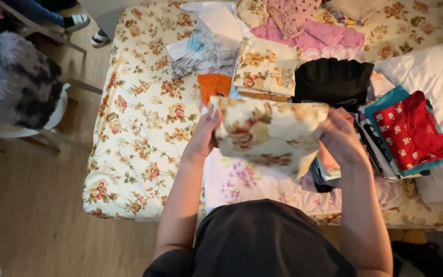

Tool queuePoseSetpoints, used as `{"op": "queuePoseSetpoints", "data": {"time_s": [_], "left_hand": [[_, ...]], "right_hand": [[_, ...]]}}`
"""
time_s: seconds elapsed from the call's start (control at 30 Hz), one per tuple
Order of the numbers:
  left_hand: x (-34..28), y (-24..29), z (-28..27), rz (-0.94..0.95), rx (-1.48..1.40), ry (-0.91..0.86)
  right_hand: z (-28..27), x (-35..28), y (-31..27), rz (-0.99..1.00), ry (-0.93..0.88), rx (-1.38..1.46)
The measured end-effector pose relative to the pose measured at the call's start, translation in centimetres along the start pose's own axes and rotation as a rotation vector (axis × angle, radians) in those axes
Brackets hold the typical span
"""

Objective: The person folds various pieces of clothing on a bed. They handle a floral-patterned cloth, a white towel, a grey t-shirt, a sports jersey, and a pink patterned garment, folding each one and placing it in a stack.

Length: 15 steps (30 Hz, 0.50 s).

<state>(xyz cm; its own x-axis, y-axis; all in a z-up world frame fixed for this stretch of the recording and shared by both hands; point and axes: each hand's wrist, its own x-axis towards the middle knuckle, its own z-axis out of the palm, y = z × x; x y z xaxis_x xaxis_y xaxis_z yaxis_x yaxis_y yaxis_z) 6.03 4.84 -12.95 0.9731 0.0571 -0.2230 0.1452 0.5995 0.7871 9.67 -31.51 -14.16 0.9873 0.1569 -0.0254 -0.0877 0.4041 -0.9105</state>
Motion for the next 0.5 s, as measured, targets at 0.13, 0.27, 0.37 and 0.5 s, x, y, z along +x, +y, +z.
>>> {"op": "queuePoseSetpoints", "data": {"time_s": [0.13, 0.27, 0.37, 0.5], "left_hand": [[-2.5, 2.2, 4.5, 0.020, 0.746, -0.088], [-0.5, 0.5, 2.2, -0.093, 0.618, 0.116], [0.5, -0.6, 0.5, -0.023, 0.328, 0.105], [-2.3, 1.5, 3.4, 0.055, 0.390, 0.073]], "right_hand": [[3.9, -1.2, -1.8, -0.048, -0.031, -0.285], [3.4, -0.8, -1.0, -0.101, 0.081, -0.101], [5.0, -1.5, -2.3, -0.109, 0.078, 0.017], [4.3, -1.6, -1.9, -0.128, 0.067, -0.051]]}}
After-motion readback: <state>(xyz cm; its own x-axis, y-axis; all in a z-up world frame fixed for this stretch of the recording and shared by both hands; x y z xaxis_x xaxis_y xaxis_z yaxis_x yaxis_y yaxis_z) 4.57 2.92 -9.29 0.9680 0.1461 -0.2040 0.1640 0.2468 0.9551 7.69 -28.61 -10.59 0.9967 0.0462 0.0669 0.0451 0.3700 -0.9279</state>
